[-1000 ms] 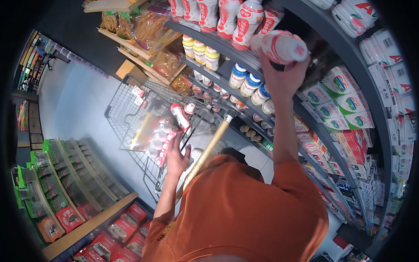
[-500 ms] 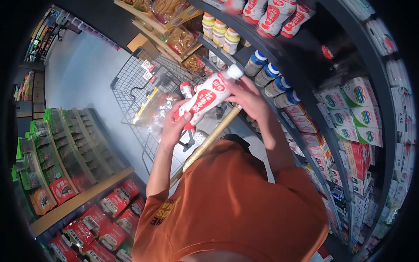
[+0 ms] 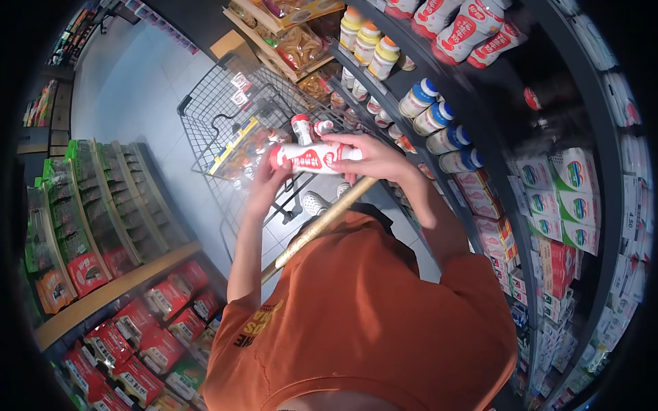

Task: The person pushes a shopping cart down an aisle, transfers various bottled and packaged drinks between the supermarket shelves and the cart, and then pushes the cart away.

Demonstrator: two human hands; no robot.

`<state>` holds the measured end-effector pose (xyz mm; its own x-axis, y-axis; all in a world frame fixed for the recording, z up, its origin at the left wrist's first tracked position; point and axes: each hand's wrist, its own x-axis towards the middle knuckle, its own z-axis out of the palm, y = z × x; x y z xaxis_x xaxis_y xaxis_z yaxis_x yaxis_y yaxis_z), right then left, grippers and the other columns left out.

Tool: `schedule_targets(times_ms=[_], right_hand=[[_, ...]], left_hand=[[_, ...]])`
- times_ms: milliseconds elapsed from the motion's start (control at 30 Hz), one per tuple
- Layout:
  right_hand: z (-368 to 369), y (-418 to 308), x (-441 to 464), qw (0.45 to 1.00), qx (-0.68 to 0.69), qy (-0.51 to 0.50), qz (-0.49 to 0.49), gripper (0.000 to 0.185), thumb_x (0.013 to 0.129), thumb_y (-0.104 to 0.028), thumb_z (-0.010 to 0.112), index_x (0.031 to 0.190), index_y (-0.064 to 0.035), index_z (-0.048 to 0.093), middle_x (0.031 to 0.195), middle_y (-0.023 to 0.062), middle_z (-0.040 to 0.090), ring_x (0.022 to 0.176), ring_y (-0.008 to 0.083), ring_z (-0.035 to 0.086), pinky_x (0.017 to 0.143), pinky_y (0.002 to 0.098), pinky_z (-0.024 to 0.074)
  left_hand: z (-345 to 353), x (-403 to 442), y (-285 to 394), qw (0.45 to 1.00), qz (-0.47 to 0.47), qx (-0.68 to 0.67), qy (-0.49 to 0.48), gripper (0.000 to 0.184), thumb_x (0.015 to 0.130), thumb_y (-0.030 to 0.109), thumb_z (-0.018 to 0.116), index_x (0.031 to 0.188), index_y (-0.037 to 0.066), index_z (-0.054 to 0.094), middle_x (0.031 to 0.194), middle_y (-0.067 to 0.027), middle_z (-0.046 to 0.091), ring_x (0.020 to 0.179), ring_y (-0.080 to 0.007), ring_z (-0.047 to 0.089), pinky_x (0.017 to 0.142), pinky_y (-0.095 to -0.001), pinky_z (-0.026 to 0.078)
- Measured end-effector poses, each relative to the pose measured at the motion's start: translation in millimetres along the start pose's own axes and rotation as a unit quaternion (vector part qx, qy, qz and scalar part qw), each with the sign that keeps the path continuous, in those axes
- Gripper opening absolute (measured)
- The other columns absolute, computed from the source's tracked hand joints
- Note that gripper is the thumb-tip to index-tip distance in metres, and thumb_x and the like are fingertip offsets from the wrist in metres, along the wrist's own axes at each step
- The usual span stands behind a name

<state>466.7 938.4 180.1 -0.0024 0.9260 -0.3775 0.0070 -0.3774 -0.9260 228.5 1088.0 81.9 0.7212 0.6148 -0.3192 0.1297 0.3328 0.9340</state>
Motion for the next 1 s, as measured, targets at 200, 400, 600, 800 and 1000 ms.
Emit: schedule_targets(times_ms=[200,400,600,800,1000], right_hand=[[20.3,68.6,88.6,0.888,-0.371,0.251,-0.103,0.064,0.091,-0.011,0.067,0.150,-0.0107,0.042,0.126,0.0307,0.058,0.112,0.0421,0.060,0.095,0.0460,0.0494],[27.7,85.9,139.8,0.883,-0.420,0.200,0.061,0.067,0.092,-0.008,0.063,0.151,-0.0117,0.034,0.146,0.0379,0.034,0.121,0.0555,0.052,0.099,0.0533,0.0487],[17.2,111.5,155.0,0.848,-0.496,0.186,0.022,0.073,0.081,0.001,0.071,0.145,-0.0138,0.039,0.132,0.0312,0.042,0.109,0.0509,0.060,0.089,0.0534,0.0543],[19.4,114.5,163.9,0.810,-0.546,0.201,0.070,0.074,0.076,-0.003,0.076,0.140,-0.0212,0.045,0.130,0.0246,0.045,0.115,0.0442,0.058,0.091,0.0529,0.0524],[12.0,118.7,174.4,0.737,-0.643,0.200,0.055,0.064,0.083,-0.004,0.065,0.141,-0.0250,0.049,0.131,0.0205,0.049,0.121,0.0374,0.049,0.098,0.0481,0.0432]], left_hand=[[5.8,-22.0,-21.7,0.961,0.026,0.275,0.007,0.073,0.091,0.030,0.074,0.150,0.006,0.039,0.141,-0.0223,0.053,0.131,-0.0338,0.052,0.106,-0.0428,0.045],[11.8,-26.6,-54.1,0.923,0.070,0.378,-0.011,0.063,0.089,0.029,0.073,0.142,0.005,0.050,0.139,-0.0214,0.052,0.130,-0.0370,0.051,0.108,-0.0443,0.043],[13.2,-28.6,-61.0,0.914,0.081,0.396,-0.015,0.058,0.086,0.027,0.074,0.136,0.003,0.055,0.137,-0.0220,0.051,0.128,-0.0396,0.050,0.109,-0.0460,0.042],[14.0,-29.5,-60.0,0.904,0.080,0.420,-0.015,0.057,0.086,0.026,0.074,0.135,0.004,0.056,0.137,-0.0229,0.051,0.128,-0.0406,0.050,0.108,-0.0462,0.043],[13.9,-29.4,-60.4,0.895,0.090,0.437,-0.015,0.056,0.087,0.027,0.073,0.135,0.004,0.057,0.138,-0.0237,0.051,0.130,-0.0406,0.049,0.109,-0.0462,0.042]])
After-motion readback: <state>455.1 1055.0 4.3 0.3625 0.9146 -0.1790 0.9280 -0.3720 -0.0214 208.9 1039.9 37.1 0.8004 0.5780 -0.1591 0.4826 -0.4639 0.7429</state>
